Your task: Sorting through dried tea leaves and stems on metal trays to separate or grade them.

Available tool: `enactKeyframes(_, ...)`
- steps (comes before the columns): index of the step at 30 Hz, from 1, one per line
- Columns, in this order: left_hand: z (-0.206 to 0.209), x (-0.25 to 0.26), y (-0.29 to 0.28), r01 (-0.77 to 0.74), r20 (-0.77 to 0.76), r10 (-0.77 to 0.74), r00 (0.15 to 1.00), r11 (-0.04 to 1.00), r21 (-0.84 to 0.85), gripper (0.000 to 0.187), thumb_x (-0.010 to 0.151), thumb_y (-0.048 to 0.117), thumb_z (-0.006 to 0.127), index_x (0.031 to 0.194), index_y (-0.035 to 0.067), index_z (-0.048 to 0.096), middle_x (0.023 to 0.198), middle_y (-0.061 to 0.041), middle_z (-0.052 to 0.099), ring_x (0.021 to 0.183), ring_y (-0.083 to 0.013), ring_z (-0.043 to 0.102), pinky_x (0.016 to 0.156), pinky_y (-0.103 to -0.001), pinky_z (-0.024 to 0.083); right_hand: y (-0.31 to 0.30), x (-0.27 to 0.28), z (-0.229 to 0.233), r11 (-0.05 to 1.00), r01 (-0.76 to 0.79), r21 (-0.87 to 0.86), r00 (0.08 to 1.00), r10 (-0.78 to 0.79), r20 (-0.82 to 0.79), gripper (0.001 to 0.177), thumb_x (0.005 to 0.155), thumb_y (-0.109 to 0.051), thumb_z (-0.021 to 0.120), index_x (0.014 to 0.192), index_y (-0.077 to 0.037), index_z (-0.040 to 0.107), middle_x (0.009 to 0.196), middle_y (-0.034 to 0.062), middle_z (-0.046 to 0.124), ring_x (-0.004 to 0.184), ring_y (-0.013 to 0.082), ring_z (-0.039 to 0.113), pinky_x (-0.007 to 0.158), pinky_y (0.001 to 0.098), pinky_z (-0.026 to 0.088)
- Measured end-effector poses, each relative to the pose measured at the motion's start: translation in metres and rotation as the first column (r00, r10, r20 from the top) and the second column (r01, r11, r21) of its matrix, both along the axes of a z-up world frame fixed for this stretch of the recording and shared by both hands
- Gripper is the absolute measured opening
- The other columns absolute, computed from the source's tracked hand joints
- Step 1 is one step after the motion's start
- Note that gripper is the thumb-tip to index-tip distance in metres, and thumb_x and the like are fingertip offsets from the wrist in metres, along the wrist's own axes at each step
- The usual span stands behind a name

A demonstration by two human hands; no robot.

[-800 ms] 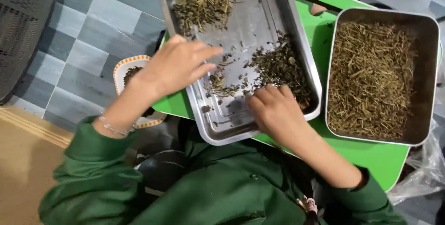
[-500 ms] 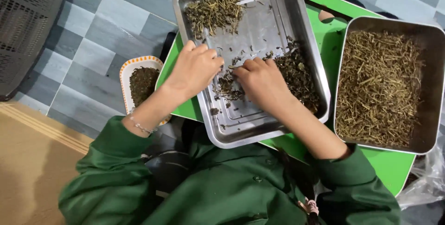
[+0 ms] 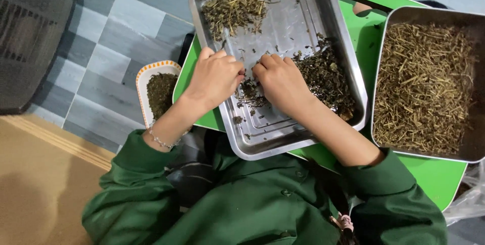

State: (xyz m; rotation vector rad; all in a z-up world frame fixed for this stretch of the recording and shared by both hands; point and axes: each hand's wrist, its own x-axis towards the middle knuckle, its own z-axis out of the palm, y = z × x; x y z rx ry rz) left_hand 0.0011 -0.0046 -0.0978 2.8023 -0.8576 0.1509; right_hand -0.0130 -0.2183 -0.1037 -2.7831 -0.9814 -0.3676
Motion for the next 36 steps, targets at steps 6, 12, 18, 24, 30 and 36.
enactKeyframes(6, -0.003, -0.002, -0.001, 0.009, 0.02, -0.01, 1.0, 1.0, 0.013, 0.013, 0.09, 0.027, 0.071, 0.083, 0.02, 0.063, 0.073, 0.002, 0.058, 0.085, -0.0197, 0.06, 0.083, -0.039, 0.041, -0.018, 0.003, -0.001, 0.981, 0.077, 0.176, 0.968, -0.031, -0.249, 0.002, 0.095, -0.007, 0.069, 0.096, -0.006, 0.07, 0.085, 0.0096, 0.065, 0.08, 0.033, 0.07, 0.065, 0.0398, 0.051)
enactKeyframes(12, 0.002, -0.006, -0.002, -0.018, -0.002, 0.018, 1.0, 1.0, -0.007, 0.015, 0.101, 0.026, 0.059, 0.092, 0.014, 0.056, 0.081, -0.003, 0.054, 0.09, -0.0259, 0.059, 0.08, -0.04, 0.043, -0.049, -0.002, 0.054, 0.774, 0.336, 0.536, 0.885, -0.065, -0.461, 0.013, 0.099, -0.004, 0.072, 0.11, -0.01, 0.067, 0.089, 0.0083, 0.074, 0.086, 0.0299, 0.074, 0.071, 0.0387, 0.055)
enactKeyframes(18, 0.032, -0.01, -0.014, -0.048, -0.283, -0.082, 0.955, 0.904, -0.425, 0.019, 0.103, 0.008, 0.054, 0.121, 0.007, 0.058, 0.088, -0.01, 0.064, 0.091, -0.0305, 0.062, 0.081, -0.041, 0.053, -0.06, -0.005, 0.07, 0.76, 0.303, 0.575, 0.934, -0.117, -0.337, 0.022, 0.092, 0.002, 0.084, 0.11, -0.007, 0.075, 0.091, 0.0067, 0.069, 0.073, 0.0194, 0.063, 0.061, 0.0287, 0.049)
enactKeyframes(24, 0.038, -0.008, -0.017, 0.028, -0.206, -0.124, 0.971, 0.91, -0.414, 0.009, 0.1, 0.007, 0.064, 0.104, 0.006, 0.072, 0.091, -0.012, 0.066, 0.091, -0.0303, 0.062, 0.081, -0.042, 0.055, -0.045, 0.002, 0.026, 0.946, 0.177, 0.272, 0.983, -0.155, -0.103, 0.007, 0.086, -0.005, 0.085, 0.09, -0.006, 0.079, 0.083, 0.0079, 0.066, 0.079, 0.0248, 0.065, 0.068, 0.0345, 0.055)
enactKeyframes(30, 0.03, -0.009, -0.016, 0.071, -0.194, -0.13, 0.972, 0.956, -0.283, 0.008, 0.092, 0.021, 0.075, 0.094, 0.015, 0.069, 0.087, -0.005, 0.064, 0.093, -0.027, 0.062, 0.085, -0.043, 0.05, -0.037, -0.003, 0.01, 0.975, 0.213, -0.067, 0.973, -0.206, 0.101, 0.004, 0.085, -0.017, 0.082, 0.087, -0.014, 0.079, 0.083, 0.0038, 0.063, 0.081, 0.0225, 0.057, 0.068, 0.0343, 0.043)
enactKeyframes(36, 0.016, -0.01, -0.018, 0.133, -0.121, -0.156, 0.98, 0.976, -0.174, 0.01, 0.093, 0.023, 0.074, 0.089, 0.016, 0.067, 0.083, -0.003, 0.063, 0.091, -0.0251, 0.061, 0.086, -0.04, 0.05, -0.028, -0.005, 0.012, 0.957, 0.229, -0.179, 0.968, -0.205, 0.142, 0.008, 0.086, -0.008, 0.073, 0.093, -0.006, 0.076, 0.086, 0.0082, 0.061, 0.081, 0.0238, 0.057, 0.067, 0.0346, 0.039)
